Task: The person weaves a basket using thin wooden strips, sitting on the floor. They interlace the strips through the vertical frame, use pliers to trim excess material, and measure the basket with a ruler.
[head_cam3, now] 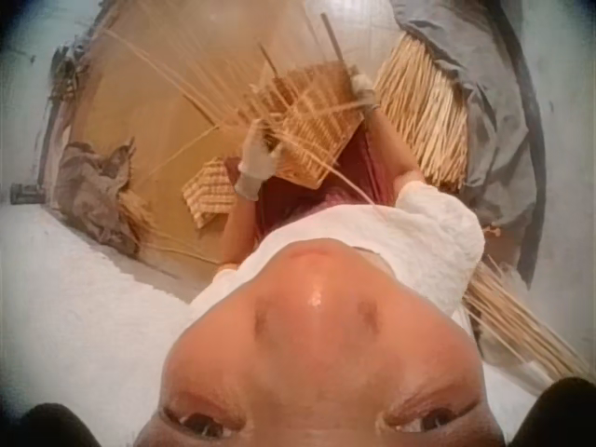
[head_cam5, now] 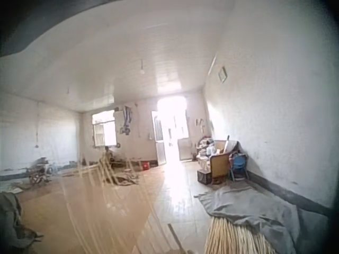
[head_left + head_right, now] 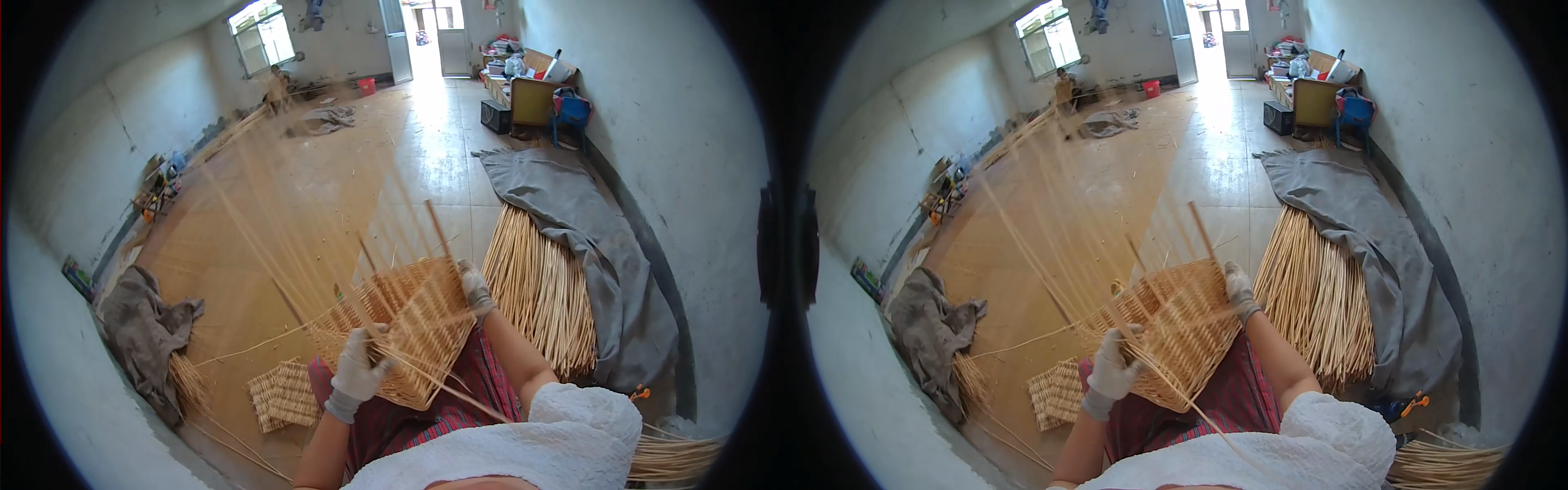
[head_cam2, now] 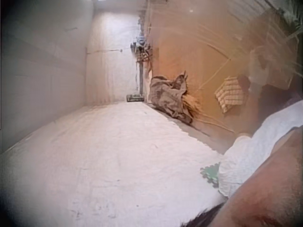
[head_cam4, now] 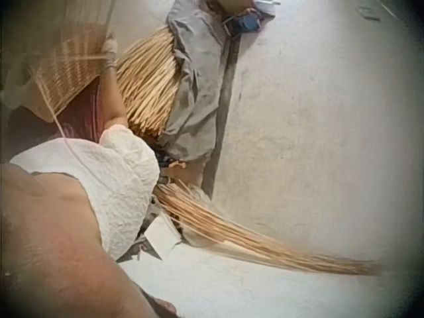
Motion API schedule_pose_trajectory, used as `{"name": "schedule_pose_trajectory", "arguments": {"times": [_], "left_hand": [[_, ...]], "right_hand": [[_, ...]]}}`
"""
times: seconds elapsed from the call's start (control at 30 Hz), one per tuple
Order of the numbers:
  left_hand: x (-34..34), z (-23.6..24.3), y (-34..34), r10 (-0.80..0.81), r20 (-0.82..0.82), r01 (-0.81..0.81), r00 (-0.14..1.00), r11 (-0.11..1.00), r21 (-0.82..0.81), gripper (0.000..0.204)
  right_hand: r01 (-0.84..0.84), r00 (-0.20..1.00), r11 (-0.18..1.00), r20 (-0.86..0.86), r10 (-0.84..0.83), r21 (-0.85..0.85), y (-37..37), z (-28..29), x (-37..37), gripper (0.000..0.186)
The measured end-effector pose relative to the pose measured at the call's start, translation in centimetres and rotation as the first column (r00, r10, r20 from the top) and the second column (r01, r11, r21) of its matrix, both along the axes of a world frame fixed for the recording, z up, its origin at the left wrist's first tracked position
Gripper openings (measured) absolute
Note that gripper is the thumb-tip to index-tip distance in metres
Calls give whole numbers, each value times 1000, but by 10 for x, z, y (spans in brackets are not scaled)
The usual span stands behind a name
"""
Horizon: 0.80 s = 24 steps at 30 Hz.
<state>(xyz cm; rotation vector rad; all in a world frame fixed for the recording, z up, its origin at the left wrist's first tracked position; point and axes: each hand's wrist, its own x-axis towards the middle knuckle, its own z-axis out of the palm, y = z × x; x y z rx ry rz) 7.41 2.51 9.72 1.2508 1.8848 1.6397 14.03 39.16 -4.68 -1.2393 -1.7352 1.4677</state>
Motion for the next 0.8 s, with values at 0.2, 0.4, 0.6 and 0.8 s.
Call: {"name": "schedule_pose_trajectory", "arguments": {"times": [0.2,0.4,0.6,0.8], "left_hand": [[-11,2,0,-117,-226,136,967,988,71,50],[-126,-82,-17,92,130,-104,987,990,91,54],[-145,-129,-15,236,-75,-232,969,971,55,57],[-93,-126,-7,551,204,-586,809,786,200,78]], "right_hand": [[120,980,990,-150,-131,-80,-12,-30,31,82],[-21,995,976,-86,41,218,-89,7,30,58],[-113,988,915,-50,143,388,-88,-53,46,59],[44,984,819,-167,63,573,-164,16,43,42]]}}
